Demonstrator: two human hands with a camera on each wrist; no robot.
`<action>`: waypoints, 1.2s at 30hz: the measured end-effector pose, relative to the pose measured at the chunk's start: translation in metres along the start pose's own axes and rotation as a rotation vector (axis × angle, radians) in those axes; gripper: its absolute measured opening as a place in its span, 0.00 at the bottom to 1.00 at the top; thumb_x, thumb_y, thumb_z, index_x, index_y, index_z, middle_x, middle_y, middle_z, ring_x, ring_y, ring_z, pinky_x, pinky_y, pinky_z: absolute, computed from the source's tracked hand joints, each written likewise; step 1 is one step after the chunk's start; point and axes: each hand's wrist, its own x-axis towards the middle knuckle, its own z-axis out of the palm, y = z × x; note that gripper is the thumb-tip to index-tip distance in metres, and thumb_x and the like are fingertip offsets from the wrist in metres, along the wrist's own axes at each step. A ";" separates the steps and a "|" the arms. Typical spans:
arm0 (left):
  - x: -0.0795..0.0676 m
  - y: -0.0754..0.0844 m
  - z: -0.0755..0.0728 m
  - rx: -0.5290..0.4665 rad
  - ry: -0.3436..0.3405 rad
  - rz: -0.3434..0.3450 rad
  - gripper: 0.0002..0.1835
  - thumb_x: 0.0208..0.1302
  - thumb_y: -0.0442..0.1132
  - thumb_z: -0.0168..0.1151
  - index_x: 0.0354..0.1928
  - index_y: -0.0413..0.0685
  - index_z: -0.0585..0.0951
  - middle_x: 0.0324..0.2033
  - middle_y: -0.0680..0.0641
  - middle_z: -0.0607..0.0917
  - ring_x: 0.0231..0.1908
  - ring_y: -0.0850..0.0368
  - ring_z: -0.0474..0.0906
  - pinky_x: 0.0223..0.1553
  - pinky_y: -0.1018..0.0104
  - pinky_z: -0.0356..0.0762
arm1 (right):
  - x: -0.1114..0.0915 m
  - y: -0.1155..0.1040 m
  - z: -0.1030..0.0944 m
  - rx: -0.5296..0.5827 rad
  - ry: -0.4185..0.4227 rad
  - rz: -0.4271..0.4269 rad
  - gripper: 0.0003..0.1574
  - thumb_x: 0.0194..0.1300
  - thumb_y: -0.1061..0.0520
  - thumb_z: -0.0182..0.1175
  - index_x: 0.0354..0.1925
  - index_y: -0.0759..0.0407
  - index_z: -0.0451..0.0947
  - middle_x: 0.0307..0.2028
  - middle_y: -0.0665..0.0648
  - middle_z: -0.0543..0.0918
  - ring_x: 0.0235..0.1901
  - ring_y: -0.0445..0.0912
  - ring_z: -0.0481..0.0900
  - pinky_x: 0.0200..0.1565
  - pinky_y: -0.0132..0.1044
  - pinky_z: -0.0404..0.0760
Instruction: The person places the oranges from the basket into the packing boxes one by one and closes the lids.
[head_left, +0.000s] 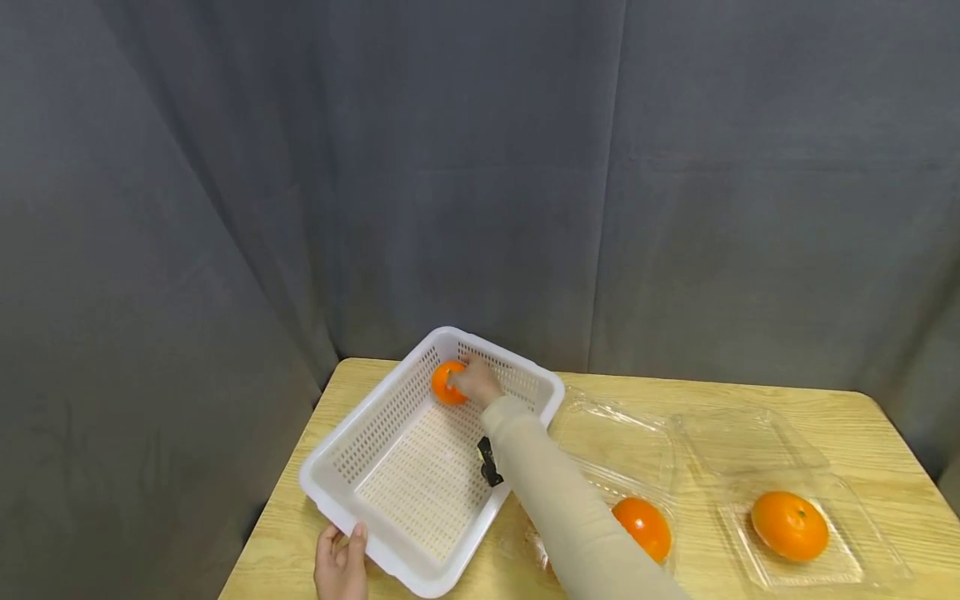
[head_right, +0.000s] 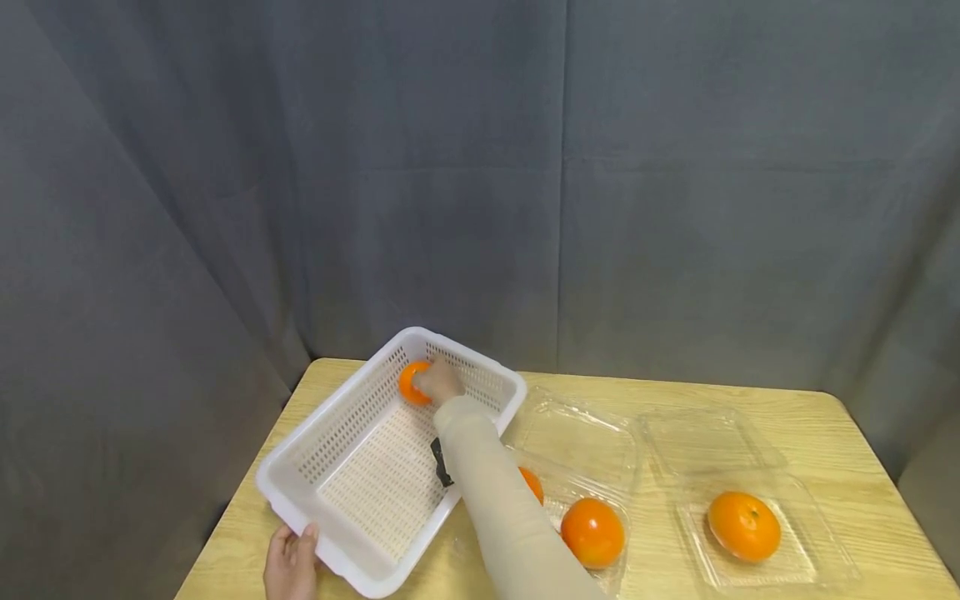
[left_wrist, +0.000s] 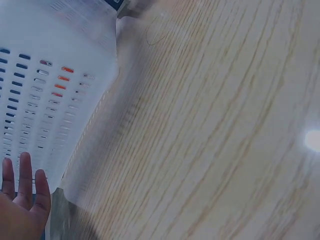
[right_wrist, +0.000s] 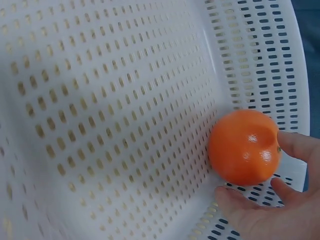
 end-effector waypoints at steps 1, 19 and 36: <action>0.000 0.000 0.000 -0.002 0.001 -0.005 0.22 0.72 0.32 0.54 0.61 0.26 0.64 0.54 0.31 0.72 0.34 0.76 0.75 0.36 0.79 0.76 | 0.000 0.001 0.002 0.006 -0.002 0.007 0.41 0.60 0.63 0.63 0.70 0.64 0.64 0.64 0.66 0.72 0.58 0.57 0.72 0.61 0.50 0.71; -0.006 0.002 -0.003 -0.099 0.014 0.049 0.15 0.70 0.27 0.53 0.55 0.28 0.66 0.40 0.57 0.76 0.35 0.72 0.78 0.35 0.77 0.79 | -0.006 -0.003 0.010 -0.022 -0.088 0.034 0.43 0.61 0.57 0.65 0.69 0.67 0.62 0.60 0.66 0.74 0.56 0.57 0.72 0.62 0.50 0.70; -0.012 0.002 -0.004 -0.087 0.008 0.062 0.16 0.70 0.26 0.52 0.56 0.26 0.65 0.41 0.56 0.76 0.34 0.70 0.79 0.36 0.76 0.79 | -0.010 0.000 0.011 -0.056 -0.117 0.008 0.49 0.59 0.58 0.68 0.72 0.66 0.57 0.61 0.67 0.72 0.58 0.58 0.72 0.62 0.50 0.70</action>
